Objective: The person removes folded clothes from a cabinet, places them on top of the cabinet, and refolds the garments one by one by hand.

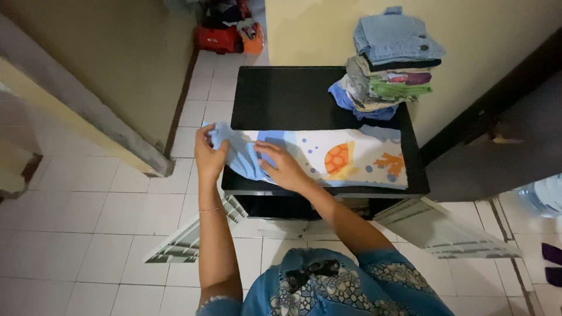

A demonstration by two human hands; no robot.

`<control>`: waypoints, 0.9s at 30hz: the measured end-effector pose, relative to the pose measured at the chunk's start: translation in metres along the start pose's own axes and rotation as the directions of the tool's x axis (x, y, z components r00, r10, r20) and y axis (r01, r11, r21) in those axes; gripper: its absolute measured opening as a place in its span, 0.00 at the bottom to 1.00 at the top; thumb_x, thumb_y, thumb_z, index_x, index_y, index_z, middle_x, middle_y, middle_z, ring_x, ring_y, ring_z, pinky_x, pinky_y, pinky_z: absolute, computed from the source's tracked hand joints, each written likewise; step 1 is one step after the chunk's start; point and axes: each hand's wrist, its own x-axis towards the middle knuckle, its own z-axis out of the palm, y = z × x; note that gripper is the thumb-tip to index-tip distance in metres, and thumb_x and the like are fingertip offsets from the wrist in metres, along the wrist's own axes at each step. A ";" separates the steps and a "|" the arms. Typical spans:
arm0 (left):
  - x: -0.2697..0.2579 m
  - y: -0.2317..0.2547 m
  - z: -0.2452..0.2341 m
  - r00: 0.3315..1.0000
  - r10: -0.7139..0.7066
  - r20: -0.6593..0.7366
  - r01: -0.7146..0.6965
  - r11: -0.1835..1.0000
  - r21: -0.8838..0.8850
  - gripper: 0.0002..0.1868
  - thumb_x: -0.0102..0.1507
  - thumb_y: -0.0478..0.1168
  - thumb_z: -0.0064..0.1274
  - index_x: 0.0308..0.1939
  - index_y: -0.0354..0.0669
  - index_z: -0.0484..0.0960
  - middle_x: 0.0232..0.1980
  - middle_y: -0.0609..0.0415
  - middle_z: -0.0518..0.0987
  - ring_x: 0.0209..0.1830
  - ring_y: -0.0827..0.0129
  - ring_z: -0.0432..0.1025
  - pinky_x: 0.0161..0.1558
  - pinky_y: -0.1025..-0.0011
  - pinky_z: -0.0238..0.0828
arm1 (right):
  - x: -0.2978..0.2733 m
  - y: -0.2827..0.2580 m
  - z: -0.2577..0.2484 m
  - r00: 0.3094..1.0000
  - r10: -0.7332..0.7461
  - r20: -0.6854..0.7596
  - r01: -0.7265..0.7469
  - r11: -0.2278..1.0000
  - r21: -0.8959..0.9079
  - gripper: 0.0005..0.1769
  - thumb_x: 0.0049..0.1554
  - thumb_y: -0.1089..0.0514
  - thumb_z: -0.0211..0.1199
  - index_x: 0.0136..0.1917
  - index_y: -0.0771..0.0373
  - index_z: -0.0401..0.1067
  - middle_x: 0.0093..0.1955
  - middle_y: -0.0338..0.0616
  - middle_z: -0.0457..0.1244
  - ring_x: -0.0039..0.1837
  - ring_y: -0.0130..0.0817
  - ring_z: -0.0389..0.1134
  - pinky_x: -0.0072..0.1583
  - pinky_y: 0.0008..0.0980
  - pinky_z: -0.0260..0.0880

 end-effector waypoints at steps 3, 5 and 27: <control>-0.006 0.053 0.017 0.988 0.132 0.084 -0.142 0.982 0.127 0.32 0.57 0.35 0.61 0.65 0.39 0.70 0.47 0.44 0.79 0.39 0.61 0.75 0.43 0.66 0.73 | 0.011 0.013 -0.012 0.966 0.255 0.031 -0.252 0.912 0.324 0.28 0.61 0.46 0.57 0.71 0.61 0.69 0.69 0.52 0.65 0.67 0.44 0.68 0.66 0.41 0.70; -0.016 0.091 0.035 0.972 -0.105 0.211 0.057 0.973 0.222 0.35 0.57 0.37 0.60 0.69 0.45 0.70 0.38 0.39 0.78 0.36 0.55 0.75 0.41 0.63 0.73 | 0.017 0.024 -0.031 0.903 0.417 0.102 -0.377 0.657 0.653 0.28 0.61 0.45 0.58 0.68 0.61 0.69 0.66 0.50 0.65 0.62 0.39 0.69 0.61 0.43 0.73; -0.068 0.064 0.111 0.690 0.131 0.712 -0.494 0.804 0.330 0.36 0.65 0.46 0.49 0.75 0.36 0.59 0.81 0.34 0.47 0.82 0.39 0.40 0.73 0.36 0.39 | -0.034 0.033 -0.119 0.892 0.328 -0.309 -0.436 0.805 -0.403 0.34 0.51 0.57 0.69 0.67 0.73 0.64 0.57 0.62 0.65 0.59 0.53 0.67 0.61 0.47 0.68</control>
